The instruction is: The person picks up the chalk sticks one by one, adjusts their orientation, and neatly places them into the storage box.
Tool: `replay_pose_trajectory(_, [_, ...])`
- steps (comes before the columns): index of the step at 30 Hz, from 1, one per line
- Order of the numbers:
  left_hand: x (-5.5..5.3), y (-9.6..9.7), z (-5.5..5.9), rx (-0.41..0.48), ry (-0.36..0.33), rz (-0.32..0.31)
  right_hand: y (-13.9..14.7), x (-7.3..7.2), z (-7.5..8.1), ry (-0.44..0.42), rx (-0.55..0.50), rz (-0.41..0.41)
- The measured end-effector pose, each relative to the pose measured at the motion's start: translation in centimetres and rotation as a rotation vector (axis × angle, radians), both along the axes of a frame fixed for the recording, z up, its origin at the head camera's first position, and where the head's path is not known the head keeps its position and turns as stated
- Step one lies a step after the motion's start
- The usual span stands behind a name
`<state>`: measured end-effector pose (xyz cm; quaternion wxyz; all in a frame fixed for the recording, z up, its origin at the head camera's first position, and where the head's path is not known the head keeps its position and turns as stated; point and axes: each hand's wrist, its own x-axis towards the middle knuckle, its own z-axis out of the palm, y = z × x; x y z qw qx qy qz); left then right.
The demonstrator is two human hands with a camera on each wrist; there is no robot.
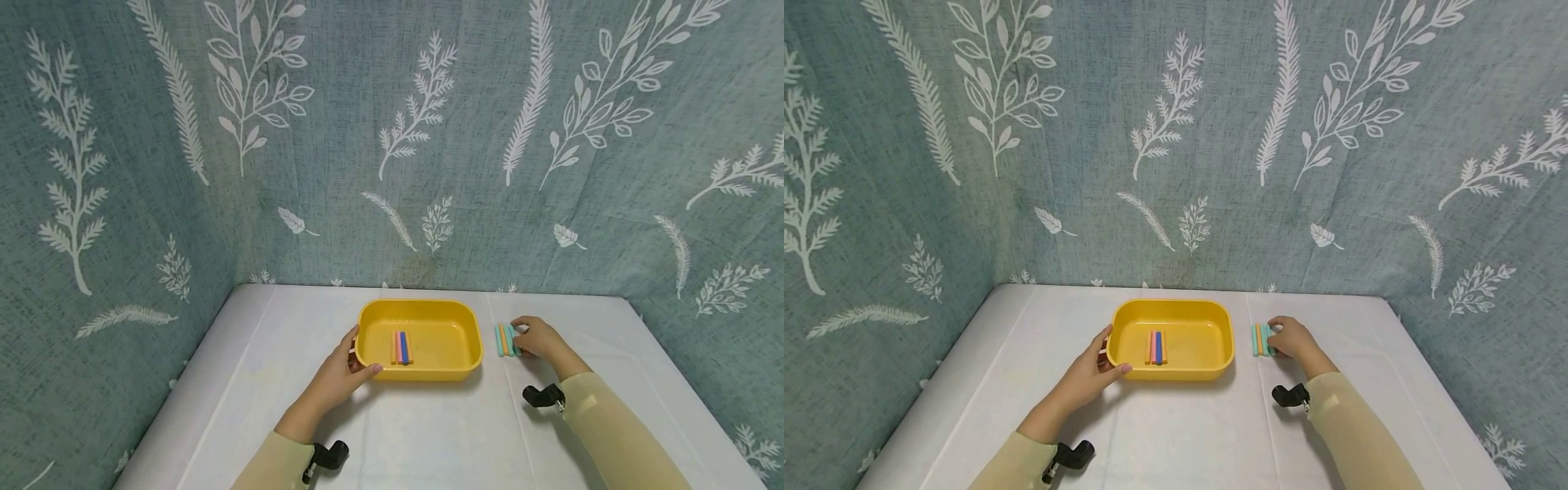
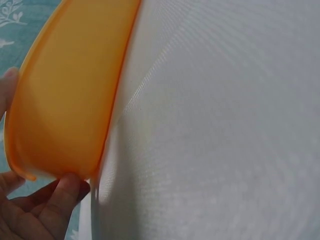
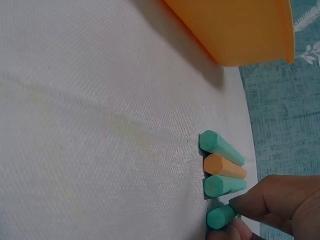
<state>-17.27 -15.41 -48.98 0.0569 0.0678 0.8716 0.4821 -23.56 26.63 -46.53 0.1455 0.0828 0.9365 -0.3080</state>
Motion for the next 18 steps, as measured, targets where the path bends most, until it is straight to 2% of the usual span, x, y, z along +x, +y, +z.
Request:
replay_pose_trajectory(4, [0.1, 0.0, 0.1, 0.006, 0.003, -0.001, 0.0, 0.2, 0.0, -0.020, -0.031, -0.045])
replay_pose_trajectory(11, [0.1, 0.1, 0.0, -0.001, 0.005, 0.002, 1.1, 0.5, -0.3, -0.032, -0.218, -0.092])
replay_pose_trajectory(18, [0.0, 0.0, 0.0, 0.008, 0.008, 0.000, 1.5, 1.0, 0.0, -0.024, -0.319, -0.139])
